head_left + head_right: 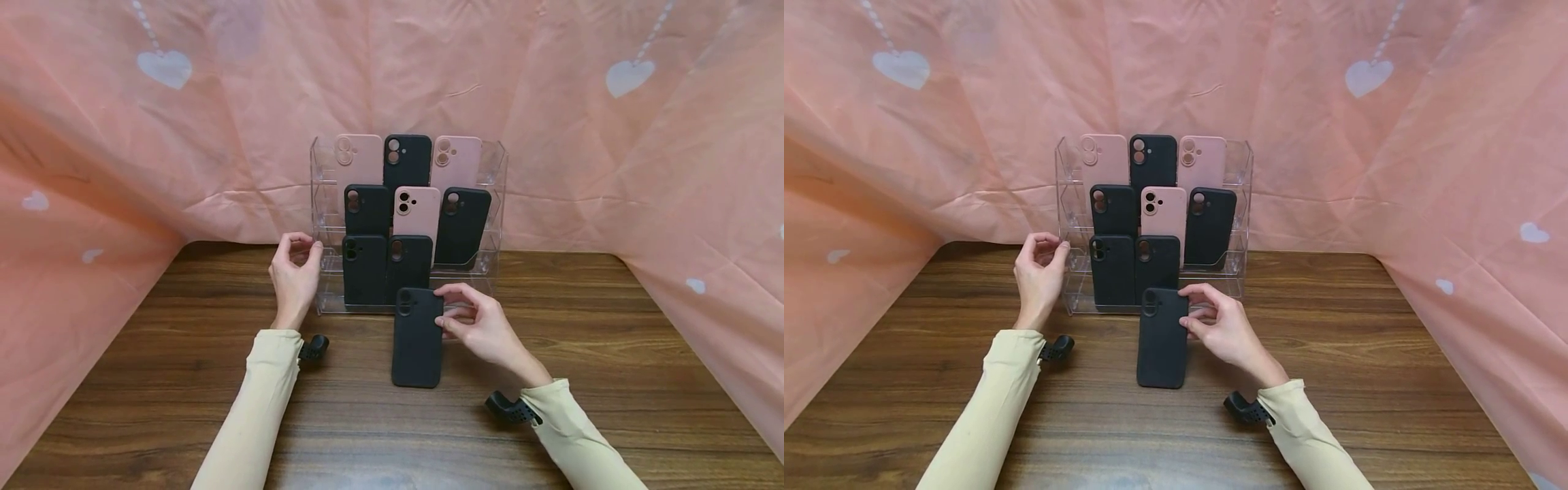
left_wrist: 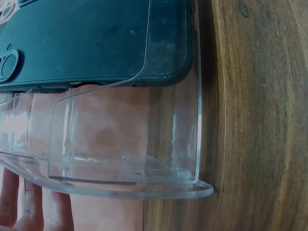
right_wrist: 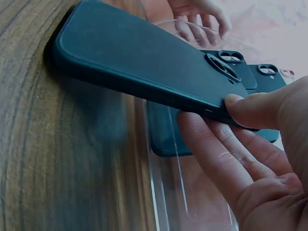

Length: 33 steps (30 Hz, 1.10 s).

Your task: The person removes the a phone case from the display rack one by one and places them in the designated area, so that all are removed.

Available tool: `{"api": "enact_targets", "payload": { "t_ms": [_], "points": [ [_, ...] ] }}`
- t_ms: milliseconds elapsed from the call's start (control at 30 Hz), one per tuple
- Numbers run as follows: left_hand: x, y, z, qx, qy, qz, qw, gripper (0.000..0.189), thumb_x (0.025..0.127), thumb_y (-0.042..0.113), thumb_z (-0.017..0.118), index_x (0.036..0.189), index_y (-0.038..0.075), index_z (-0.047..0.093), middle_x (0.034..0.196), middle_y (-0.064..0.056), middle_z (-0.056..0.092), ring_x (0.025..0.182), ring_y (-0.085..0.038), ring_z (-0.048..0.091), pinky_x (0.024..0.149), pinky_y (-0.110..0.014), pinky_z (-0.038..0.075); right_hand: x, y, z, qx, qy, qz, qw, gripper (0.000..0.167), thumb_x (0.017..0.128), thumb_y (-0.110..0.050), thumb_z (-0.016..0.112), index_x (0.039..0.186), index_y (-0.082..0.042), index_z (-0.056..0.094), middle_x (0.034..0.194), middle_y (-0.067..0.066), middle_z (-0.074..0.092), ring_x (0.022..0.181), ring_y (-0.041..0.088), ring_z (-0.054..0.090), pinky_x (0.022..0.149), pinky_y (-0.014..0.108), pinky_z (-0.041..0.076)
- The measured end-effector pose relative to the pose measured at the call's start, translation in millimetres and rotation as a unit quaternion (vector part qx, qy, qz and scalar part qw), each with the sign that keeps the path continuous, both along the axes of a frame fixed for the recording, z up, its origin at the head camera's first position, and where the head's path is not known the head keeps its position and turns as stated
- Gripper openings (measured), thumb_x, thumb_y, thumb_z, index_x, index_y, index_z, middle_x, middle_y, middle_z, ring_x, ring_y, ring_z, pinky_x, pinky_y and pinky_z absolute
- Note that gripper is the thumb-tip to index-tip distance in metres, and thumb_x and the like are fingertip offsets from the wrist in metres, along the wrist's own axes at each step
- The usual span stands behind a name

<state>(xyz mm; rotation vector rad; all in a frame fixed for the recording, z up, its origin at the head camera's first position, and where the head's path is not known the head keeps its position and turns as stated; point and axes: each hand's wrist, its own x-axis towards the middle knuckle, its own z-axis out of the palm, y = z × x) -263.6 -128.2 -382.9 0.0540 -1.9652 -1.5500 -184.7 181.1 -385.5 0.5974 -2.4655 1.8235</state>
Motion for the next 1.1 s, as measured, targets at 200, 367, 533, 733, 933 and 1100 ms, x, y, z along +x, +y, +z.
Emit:
{"api": "enact_targets", "payload": {
  "t_ms": [200,367,533,733,933,1100],
  "points": [
    [0.0,-0.5,-0.2,-0.001,0.003,-0.004,1.0000,0.017,0.094,0.019,0.070,0.104,0.005,0.065,0.103,-0.011,0.070,0.090,-0.023,0.070,0.081,-0.021,0.050,-0.9,-5,-6.0,0.036,0.035,-0.005,0.9987,0.044,0.086,0.009,0.074,0.127,-0.005,0.065,0.112,0.023,0.069,0.089,0.020,0.075,0.067,0.041,0.063],
    [0.2,-0.4,-1.0,0.001,0.003,-0.005,1.0000,0.017,0.094,0.018,0.070,0.105,0.005,0.065,0.103,-0.011,0.070,0.090,-0.024,0.070,0.080,-0.021,0.050,-0.7,-8,-9.7,0.070,0.068,-0.018,0.9951,0.044,0.086,0.006,0.076,0.127,-0.006,0.067,0.103,0.019,0.073,0.084,0.024,0.074,0.064,0.032,0.061],
    [1.1,-0.4,0.1,0.003,0.002,-0.007,1.0000,0.017,0.094,0.018,0.071,0.104,0.006,0.066,0.103,-0.011,0.070,0.090,-0.024,0.070,0.079,-0.022,0.050,-0.4,-13,-11.8,0.093,0.061,-0.025,0.9935,0.046,0.085,0.004,0.077,0.129,-0.005,0.067,0.102,0.017,0.076,0.081,0.019,0.074,0.063,0.029,0.061],
    [0.1,-0.7,-1.0,0.001,0.000,-0.007,1.0000,0.016,0.094,0.018,0.071,0.105,0.007,0.066,0.103,-0.010,0.070,0.091,-0.024,0.070,0.080,-0.027,0.050,-0.6,-20,-15.6,0.121,0.050,-0.032,0.9908,0.043,0.086,0.000,0.078,0.127,-0.004,0.069,0.089,0.012,0.078,0.072,0.017,0.074,0.060,0.024,0.057],
    [1.7,0.1,0.0,0.002,0.004,-0.005,1.0000,0.015,0.094,0.016,0.071,0.104,0.006,0.065,0.103,-0.012,0.070,0.091,-0.027,0.070,0.083,-0.033,0.051,-1.2,-23,-22.2,0.118,0.023,-0.023,0.9925,0.039,0.087,0.000,0.076,0.126,-0.002,0.069,0.087,0.014,0.078,0.070,0.021,0.075,0.060,0.022,0.056],
    [1.9,0.2,0.4,0.000,0.004,-0.002,1.0000,0.015,0.094,0.017,0.071,0.104,0.007,0.065,0.103,-0.012,0.071,0.092,-0.027,0.070,0.082,-0.030,0.051,-1.6,-26,-24.8,0.117,-0.001,-0.013,0.9931,0.038,0.088,-0.001,0.076,0.126,-0.001,0.069,0.087,0.015,0.078,0.068,0.021,0.075,0.060,0.022,0.057]
  ]
}}
